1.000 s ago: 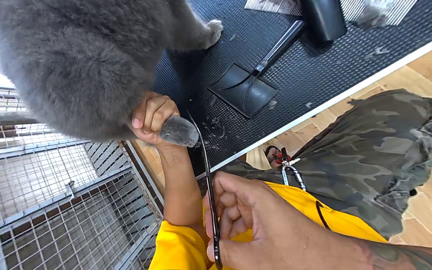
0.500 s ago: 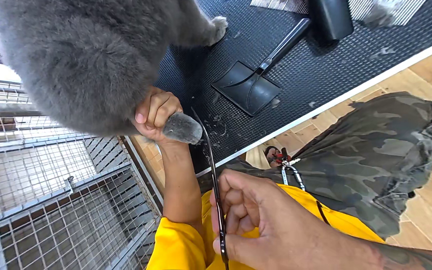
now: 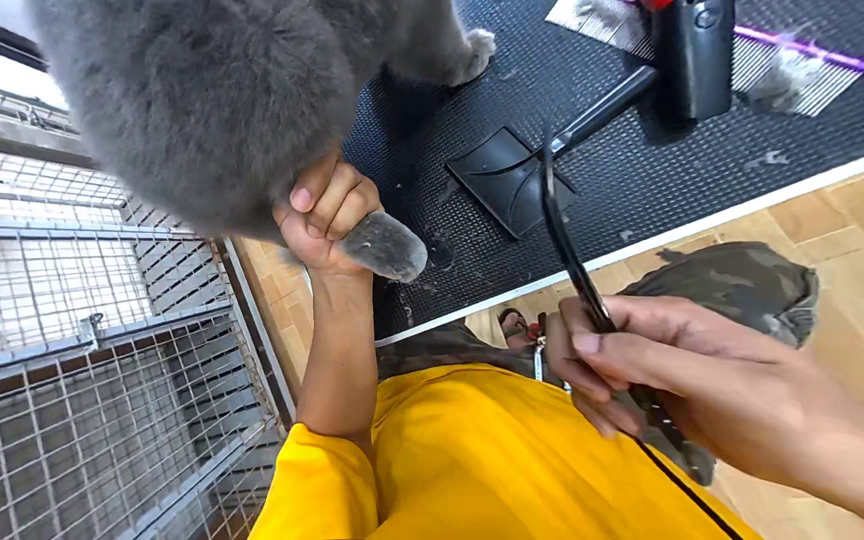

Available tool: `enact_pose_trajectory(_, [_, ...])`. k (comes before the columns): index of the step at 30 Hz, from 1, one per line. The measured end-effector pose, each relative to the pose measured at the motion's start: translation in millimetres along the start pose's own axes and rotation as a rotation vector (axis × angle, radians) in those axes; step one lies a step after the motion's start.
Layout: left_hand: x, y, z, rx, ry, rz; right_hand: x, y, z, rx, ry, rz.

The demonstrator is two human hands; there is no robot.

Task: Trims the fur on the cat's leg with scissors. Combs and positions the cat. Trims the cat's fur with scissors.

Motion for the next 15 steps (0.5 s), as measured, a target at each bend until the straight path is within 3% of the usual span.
enact_pose_trajectory(6, [-2, -2, 1, -0.019, -0.077, -0.029, 4, -8, 25, -0.637, -0.347, 0.305])
enact_pose_trajectory(12, [-5, -9, -1, 0.061, -0.115, -0.036, 36, 6, 77, -1.019, -0.687, 0.310])
enact_pose_trajectory(15, [-7, -13, 0, 0.047, -0.150, -0.031, 61, 13, 86, -1.187, -0.706, 0.367])
Point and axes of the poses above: each hand's wrist, its own x-axis towards the middle knuckle, its own y-axis out of the palm, z = x × y, the point moved 8 cm from there along x, towards the middle knuckle, and after that the axes turned 13 degrees about -z, right-handed, at the moved point
